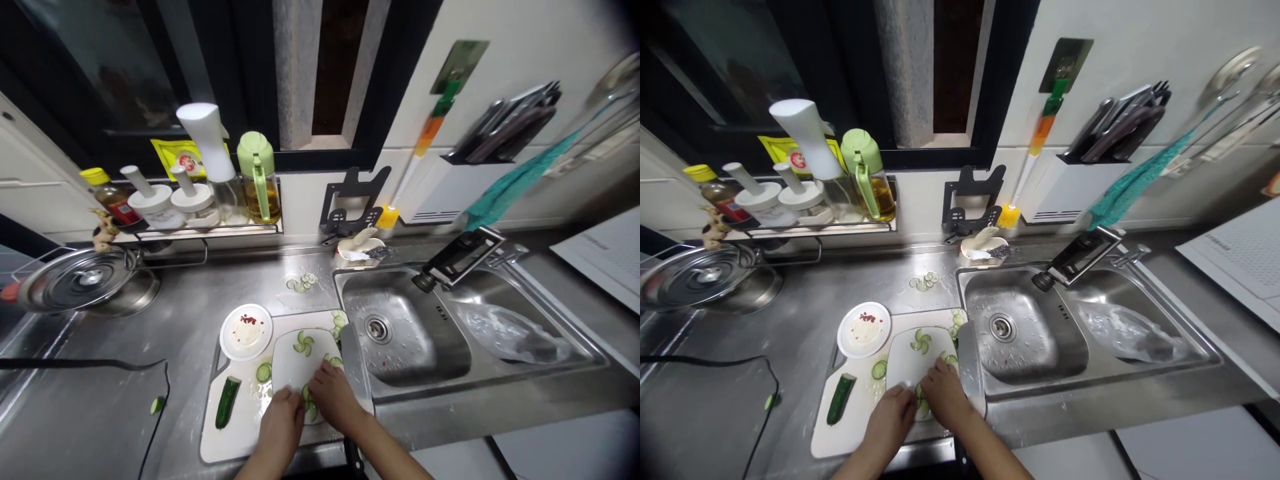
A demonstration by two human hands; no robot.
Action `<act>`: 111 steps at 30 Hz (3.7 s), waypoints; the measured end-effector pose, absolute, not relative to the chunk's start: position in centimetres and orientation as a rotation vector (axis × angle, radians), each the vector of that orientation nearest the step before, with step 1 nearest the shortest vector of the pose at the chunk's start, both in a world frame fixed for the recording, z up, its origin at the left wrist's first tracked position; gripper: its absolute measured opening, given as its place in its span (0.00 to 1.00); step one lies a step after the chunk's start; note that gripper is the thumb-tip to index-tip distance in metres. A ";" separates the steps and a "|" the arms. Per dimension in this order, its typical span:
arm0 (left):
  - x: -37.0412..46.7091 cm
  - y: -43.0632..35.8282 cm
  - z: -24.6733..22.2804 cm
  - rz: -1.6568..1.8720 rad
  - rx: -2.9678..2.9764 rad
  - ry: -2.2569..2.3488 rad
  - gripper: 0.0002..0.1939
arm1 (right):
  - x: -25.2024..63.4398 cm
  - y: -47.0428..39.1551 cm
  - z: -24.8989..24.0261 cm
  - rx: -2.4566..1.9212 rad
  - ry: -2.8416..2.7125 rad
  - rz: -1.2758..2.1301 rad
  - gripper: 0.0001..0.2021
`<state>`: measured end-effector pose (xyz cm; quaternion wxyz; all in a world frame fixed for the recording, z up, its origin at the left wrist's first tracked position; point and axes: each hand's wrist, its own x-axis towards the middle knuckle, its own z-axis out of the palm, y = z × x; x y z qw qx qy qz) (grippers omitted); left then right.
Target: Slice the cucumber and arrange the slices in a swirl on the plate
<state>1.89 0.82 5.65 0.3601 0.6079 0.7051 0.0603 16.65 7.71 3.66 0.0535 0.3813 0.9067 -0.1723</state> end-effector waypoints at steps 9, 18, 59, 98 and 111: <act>1.8 1.0 5.8 0.167 1.551 1.800 0.13 | 17.6 7.6 4.7 1.123 2.778 -0.579 0.05; -1.0 1.1 5.9 0.357 1.507 1.857 0.13 | 18.7 7.2 6.4 1.382 2.714 -0.719 0.07; -6.2 3.3 5.4 0.084 1.374 2.129 0.14 | 12.7 7.0 5.7 1.379 2.822 -1.085 0.09; -4.7 4.7 6.2 0.849 -0.027 1.293 0.26 | 10.4 10.8 8.9 1.463 2.611 -1.753 0.05; -4.5 4.6 3.7 0.966 0.372 1.447 0.17 | 11.9 11.9 7.4 1.601 2.466 -1.366 0.04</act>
